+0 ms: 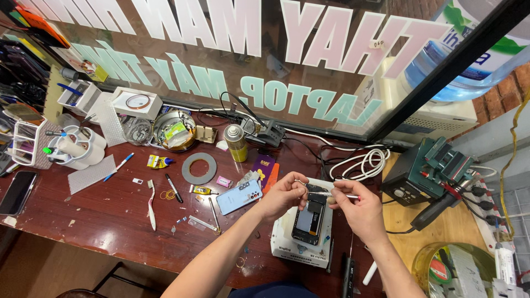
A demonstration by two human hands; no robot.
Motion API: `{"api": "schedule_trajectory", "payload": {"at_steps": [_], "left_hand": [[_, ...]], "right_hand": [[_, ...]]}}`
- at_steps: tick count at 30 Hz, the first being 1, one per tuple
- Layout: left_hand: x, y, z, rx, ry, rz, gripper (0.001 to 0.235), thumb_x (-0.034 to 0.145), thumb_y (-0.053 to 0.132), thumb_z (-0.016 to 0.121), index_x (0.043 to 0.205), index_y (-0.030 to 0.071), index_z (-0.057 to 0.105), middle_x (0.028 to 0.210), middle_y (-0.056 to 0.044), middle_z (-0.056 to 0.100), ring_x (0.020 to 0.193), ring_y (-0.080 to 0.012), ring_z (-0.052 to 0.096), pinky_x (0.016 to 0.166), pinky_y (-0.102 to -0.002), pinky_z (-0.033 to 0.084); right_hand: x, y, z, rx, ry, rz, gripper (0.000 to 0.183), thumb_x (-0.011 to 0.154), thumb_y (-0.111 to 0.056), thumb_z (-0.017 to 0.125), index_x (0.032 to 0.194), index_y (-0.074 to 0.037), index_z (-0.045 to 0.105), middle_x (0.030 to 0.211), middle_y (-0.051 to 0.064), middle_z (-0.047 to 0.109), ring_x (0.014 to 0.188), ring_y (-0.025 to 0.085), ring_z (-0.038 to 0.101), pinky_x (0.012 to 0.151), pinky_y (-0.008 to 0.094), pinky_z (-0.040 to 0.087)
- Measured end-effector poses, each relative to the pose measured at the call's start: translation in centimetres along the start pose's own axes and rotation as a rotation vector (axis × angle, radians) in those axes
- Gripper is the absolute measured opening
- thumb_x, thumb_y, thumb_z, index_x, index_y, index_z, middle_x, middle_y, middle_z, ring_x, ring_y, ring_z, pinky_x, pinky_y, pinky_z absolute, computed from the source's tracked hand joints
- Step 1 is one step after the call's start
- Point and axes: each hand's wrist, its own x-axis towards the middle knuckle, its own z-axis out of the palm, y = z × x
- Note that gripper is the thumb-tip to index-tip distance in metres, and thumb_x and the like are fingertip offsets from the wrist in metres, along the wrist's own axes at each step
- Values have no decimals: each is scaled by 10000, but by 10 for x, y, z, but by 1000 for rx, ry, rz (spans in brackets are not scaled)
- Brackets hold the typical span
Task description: The person works at a cluttered electronics repair bench, using a screwdriver and tweezers to manipulate small components and a disassembled smartphone. They apply adhesive to a small orange part, then reassemble the phone by aligning the back cover and securing internal components.
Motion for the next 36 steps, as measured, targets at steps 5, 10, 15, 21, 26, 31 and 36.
{"api": "schedule_trajectory", "payload": {"at_steps": [5, 10, 15, 21, 26, 31, 36], "left_hand": [[9, 2, -3, 177, 5, -27, 200, 1056, 114, 571, 1242, 67, 515, 883, -25, 622, 788, -120, 635, 716, -294, 557], [11, 4, -2, 217, -16, -29, 180, 1062, 112, 558, 1232, 73, 513, 883, -32, 638, 795, -130, 649, 710, -292, 558], [13, 0, 10, 923, 42, 201, 208, 1009, 69, 603, 1213, 47, 573, 962, -76, 728, 916, -184, 716, 815, -362, 582], [16, -6, 17, 1722, -124, 389, 582, 782, 6, 640, 1351, 55, 526, 1236, -182, 673, 1200, -346, 610, 1099, -524, 413], [13, -19, 8, 1717, -92, 385, 647, 766, -30, 607, 1401, 50, 516, 1343, -187, 622, 1264, -342, 580, 1128, -544, 363], [14, -30, 0, 1662, -35, 380, 576, 797, -28, 601, 1362, 47, 521, 1373, -177, 609, 1279, -346, 581, 1154, -516, 368], [12, -29, 1, 1563, 1, 262, 634, 805, -42, 570, 1426, 31, 466, 1357, -154, 614, 1197, -336, 606, 1159, -475, 367]], "right_hand": [[15, 0, -15, 49, -188, -71, 284, 915, -34, 668, 1197, 8, 674, 998, 112, 746, 874, 175, 753, 776, 323, 657], [20, -6, -17, -20, -185, -56, 268, 924, -23, 659, 1190, 1, 680, 1004, 118, 754, 880, 185, 759, 768, 336, 660], [21, -8, -11, -299, -153, -87, 284, 896, -63, 685, 1180, -54, 687, 962, 96, 765, 873, 178, 771, 774, 331, 642], [29, 2, 12, -646, -230, -336, 274, 840, -29, 677, 1113, -50, 673, 989, 145, 746, 954, 304, 735, 813, 391, 584], [33, 10, 21, -697, -283, -295, 263, 844, -7, 658, 1103, -52, 667, 1016, 157, 736, 976, 335, 725, 826, 415, 577], [31, 9, 23, -726, -306, -307, 256, 840, -12, 675, 1092, -56, 657, 1034, 155, 726, 970, 360, 705, 807, 430, 567], [29, 4, 27, -737, -365, -329, 253, 835, 7, 660, 1078, -67, 658, 1014, 144, 724, 972, 352, 705, 820, 424, 565]]}}
